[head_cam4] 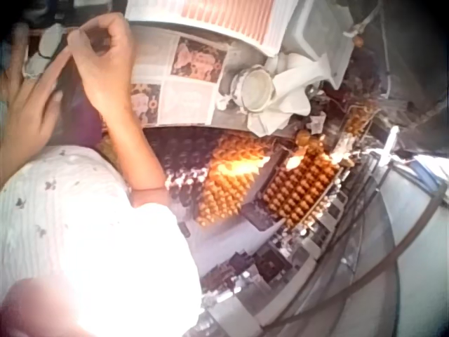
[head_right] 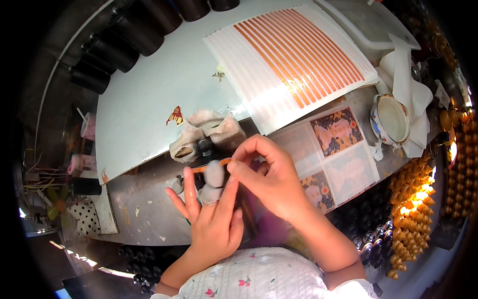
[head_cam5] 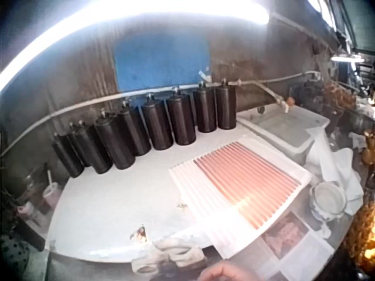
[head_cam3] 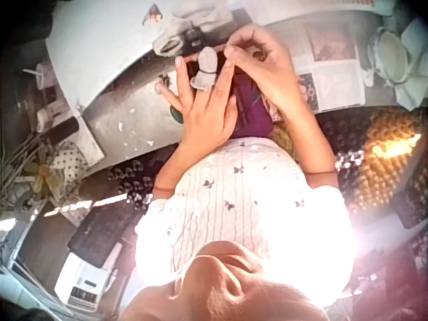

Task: The person wraps a decorative orange band around a black cylindrical container. They use a purple cloth to hold the container steady while applying the band and smoothing it with their fingers. The person repeats this process on multiple containers, ensuring the band is aligned and secure.

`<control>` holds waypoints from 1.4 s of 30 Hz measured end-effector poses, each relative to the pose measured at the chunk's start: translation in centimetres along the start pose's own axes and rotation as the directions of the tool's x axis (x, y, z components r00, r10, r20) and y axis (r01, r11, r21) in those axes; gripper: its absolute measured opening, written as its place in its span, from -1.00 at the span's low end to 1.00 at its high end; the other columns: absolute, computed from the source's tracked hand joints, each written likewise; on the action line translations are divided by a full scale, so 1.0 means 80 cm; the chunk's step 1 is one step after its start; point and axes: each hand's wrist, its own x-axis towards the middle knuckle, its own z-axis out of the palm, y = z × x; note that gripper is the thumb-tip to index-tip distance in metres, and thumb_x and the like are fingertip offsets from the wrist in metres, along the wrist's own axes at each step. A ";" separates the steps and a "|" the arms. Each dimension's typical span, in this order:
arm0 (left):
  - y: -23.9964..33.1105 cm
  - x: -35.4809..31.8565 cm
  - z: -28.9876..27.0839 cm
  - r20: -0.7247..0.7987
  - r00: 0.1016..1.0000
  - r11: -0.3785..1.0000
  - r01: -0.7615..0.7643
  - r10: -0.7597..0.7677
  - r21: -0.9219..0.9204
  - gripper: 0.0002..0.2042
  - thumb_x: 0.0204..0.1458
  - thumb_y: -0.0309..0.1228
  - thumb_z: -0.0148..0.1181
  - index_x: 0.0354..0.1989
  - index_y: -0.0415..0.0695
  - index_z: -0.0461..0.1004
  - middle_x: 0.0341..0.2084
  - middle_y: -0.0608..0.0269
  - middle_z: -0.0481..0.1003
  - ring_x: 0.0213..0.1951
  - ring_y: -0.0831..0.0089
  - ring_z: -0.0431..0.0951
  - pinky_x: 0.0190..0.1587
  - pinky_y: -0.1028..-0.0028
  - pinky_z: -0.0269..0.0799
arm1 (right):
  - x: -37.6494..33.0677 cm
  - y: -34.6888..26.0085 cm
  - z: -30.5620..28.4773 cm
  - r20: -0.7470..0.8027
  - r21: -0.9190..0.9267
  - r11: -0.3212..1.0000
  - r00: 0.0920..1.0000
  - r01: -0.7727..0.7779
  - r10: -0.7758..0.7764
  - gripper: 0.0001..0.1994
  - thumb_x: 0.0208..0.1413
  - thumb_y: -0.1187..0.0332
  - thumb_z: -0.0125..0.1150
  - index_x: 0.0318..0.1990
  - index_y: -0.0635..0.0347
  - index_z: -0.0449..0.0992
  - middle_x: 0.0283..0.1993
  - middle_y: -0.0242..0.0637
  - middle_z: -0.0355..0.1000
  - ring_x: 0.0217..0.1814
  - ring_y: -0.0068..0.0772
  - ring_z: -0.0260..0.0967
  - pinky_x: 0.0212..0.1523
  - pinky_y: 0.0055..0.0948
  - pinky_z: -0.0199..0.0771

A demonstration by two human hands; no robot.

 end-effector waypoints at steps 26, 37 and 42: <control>-0.025 -0.020 0.017 0.037 0.947 0.807 0.293 -0.320 -0.512 0.18 -0.16 -0.29 0.48 0.47 -0.40 -0.36 0.29 -0.24 0.10 0.14 -0.02 0.19 0.23 0.13 0.11 | 0.005 0.013 0.005 -0.038 -0.007 1.000 0.999 -0.026 0.026 -0.93 0.15 0.49 0.25 -0.30 0.21 0.46 -0.29 -0.48 0.37 -0.38 -0.82 0.24 -0.45 -0.74 0.22; -0.047 -0.033 0.026 0.103 0.948 0.749 0.303 -0.302 -0.589 0.12 -0.11 -0.12 0.36 0.48 -0.37 -0.28 0.30 -0.26 0.11 0.31 -0.10 0.11 0.34 0.07 0.01 | 0.004 0.014 0.014 -0.047 -0.124 0.986 0.992 0.114 -0.121 -0.93 0.13 0.50 0.26 -0.32 0.24 0.47 -0.20 -0.40 0.30 -0.22 -0.64 0.32 -0.33 -0.65 0.32; -0.041 -0.030 0.023 -0.082 0.990 0.964 0.087 -0.111 -0.252 -0.17 -0.02 -0.15 0.23 0.42 -0.32 0.12 0.34 -0.13 0.16 0.38 -0.20 0.02 0.37 -0.16 -0.23 | 0.005 0.017 0.015 -0.068 -0.114 0.988 0.992 0.100 -0.108 -0.94 0.13 0.50 0.25 -0.34 0.24 0.48 -0.24 -0.40 0.31 -0.24 -0.63 0.32 -0.32 -0.63 0.32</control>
